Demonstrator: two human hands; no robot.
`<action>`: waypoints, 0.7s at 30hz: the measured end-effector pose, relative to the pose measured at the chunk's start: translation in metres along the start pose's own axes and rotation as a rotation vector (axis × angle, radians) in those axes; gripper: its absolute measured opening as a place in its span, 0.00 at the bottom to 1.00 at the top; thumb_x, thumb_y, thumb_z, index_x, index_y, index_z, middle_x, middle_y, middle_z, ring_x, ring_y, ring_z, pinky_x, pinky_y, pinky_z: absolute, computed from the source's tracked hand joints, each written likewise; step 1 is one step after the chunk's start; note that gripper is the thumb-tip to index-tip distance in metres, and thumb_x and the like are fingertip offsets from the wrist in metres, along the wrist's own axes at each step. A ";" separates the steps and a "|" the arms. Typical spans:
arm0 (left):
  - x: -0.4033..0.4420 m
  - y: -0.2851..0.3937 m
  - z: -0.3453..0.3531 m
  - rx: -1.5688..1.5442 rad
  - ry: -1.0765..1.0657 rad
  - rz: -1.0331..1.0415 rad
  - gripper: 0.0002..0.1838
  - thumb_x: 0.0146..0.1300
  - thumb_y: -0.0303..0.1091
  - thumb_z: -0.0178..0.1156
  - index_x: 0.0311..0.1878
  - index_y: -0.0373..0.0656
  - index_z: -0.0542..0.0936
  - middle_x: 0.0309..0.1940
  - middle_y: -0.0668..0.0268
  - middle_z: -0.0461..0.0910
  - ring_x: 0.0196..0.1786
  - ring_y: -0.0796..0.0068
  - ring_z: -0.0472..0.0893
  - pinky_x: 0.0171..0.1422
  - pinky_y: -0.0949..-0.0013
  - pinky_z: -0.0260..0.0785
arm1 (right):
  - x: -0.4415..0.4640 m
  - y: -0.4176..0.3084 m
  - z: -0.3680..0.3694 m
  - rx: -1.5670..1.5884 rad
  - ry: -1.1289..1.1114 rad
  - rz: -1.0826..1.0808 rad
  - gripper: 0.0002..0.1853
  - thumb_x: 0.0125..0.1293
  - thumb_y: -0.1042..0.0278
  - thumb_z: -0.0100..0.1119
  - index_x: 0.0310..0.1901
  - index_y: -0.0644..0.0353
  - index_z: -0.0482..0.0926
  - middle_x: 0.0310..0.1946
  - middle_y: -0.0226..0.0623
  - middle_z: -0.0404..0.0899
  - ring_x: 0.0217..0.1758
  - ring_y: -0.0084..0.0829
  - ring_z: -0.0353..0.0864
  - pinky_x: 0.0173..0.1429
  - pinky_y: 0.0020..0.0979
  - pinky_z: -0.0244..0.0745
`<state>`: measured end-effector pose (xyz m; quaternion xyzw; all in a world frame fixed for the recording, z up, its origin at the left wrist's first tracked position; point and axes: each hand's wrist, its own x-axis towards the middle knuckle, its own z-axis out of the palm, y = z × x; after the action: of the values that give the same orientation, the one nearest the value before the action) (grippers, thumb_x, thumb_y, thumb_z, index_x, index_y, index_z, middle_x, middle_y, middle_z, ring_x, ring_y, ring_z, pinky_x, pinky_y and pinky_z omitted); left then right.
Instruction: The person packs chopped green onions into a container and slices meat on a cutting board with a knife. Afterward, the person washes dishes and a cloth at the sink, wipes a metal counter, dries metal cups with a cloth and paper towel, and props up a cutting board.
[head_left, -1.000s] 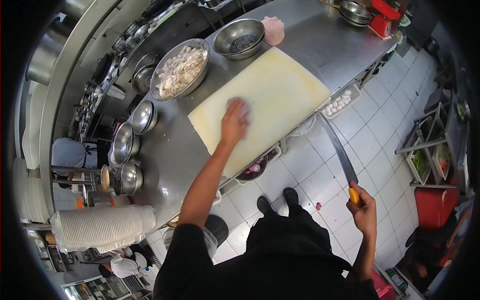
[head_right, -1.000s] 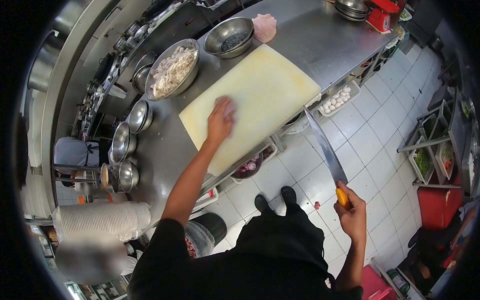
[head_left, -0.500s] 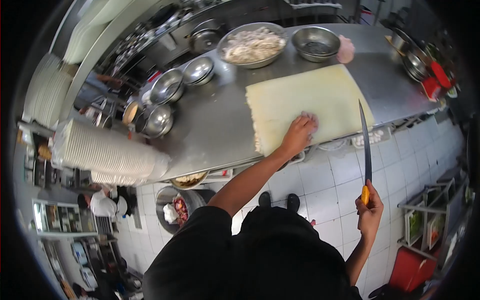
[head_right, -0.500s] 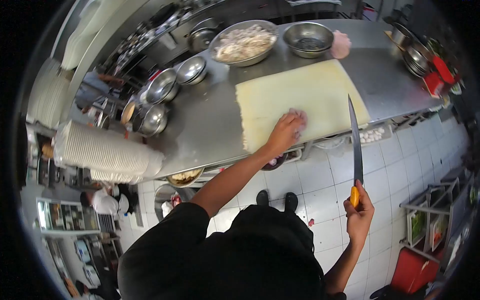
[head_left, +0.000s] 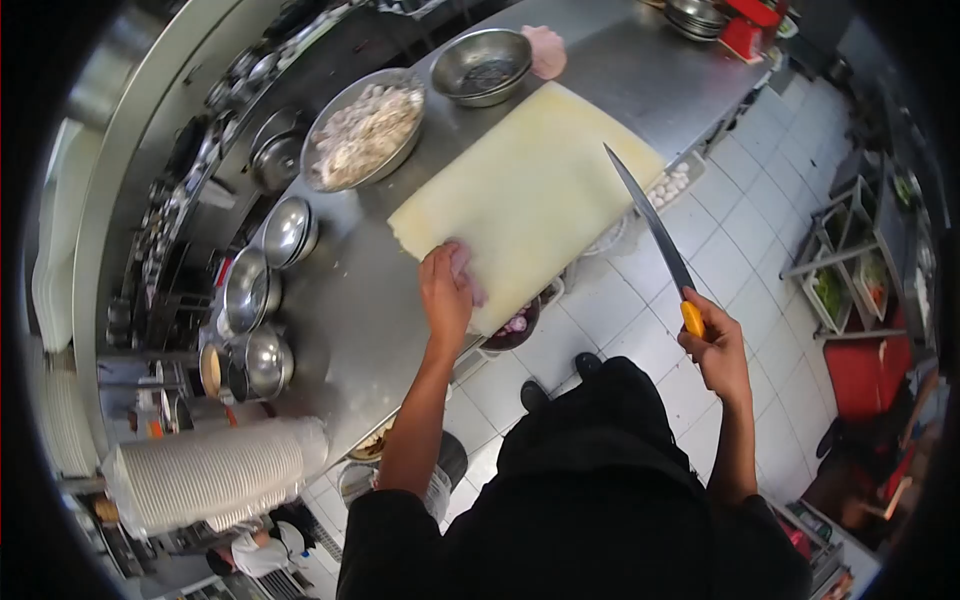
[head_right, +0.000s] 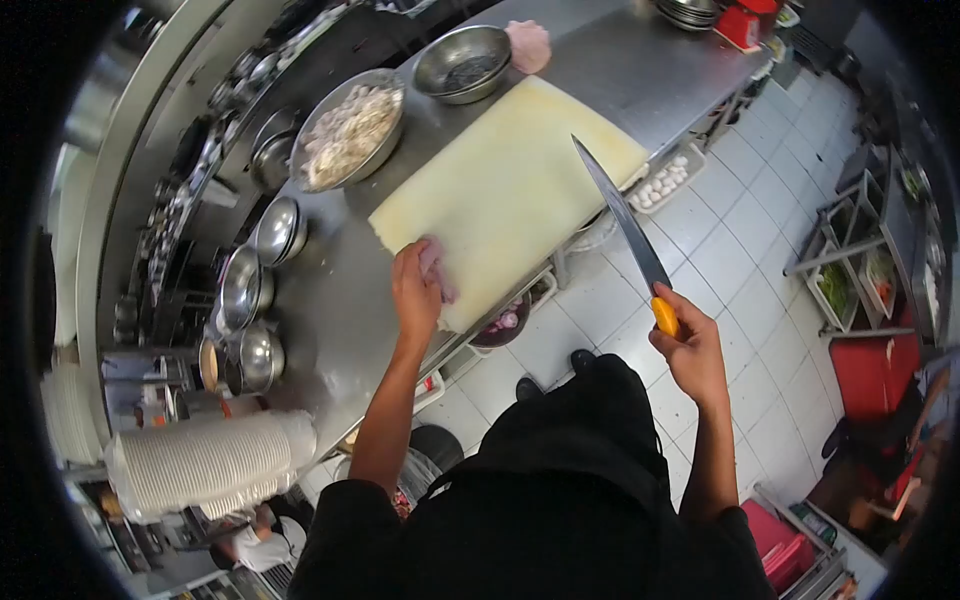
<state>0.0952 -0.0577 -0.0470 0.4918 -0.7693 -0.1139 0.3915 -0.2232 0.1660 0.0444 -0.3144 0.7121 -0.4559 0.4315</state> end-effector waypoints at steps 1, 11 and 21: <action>0.001 0.002 0.013 0.027 0.010 -0.035 0.26 0.46 0.13 0.54 0.53 0.38 0.77 0.51 0.54 0.77 0.56 0.50 0.74 0.62 0.54 0.67 | 0.002 -0.003 -0.001 0.013 0.023 0.020 0.31 0.56 0.90 0.58 0.64 0.62 0.75 0.38 0.26 0.76 0.31 0.16 0.68 0.36 0.19 0.65; 0.116 0.083 0.232 -0.099 0.061 0.104 0.23 0.46 0.13 0.57 0.48 0.41 0.77 0.47 0.56 0.77 0.53 0.49 0.72 0.60 0.51 0.62 | 0.130 -0.019 -0.069 0.058 0.038 -0.005 0.31 0.58 0.90 0.58 0.65 0.60 0.74 0.37 0.26 0.75 0.34 0.16 0.70 0.40 0.19 0.66; 0.289 0.079 0.326 0.028 0.013 0.224 0.25 0.42 0.15 0.60 0.47 0.43 0.79 0.48 0.58 0.77 0.52 0.51 0.73 0.58 0.54 0.65 | 0.219 -0.044 -0.125 0.002 0.108 -0.149 0.31 0.58 0.89 0.57 0.66 0.59 0.74 0.34 0.26 0.73 0.31 0.16 0.69 0.38 0.20 0.67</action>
<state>-0.2512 -0.3320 -0.0791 0.4091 -0.8184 -0.0556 0.3997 -0.4274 0.0120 0.0399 -0.3410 0.7087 -0.5035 0.3578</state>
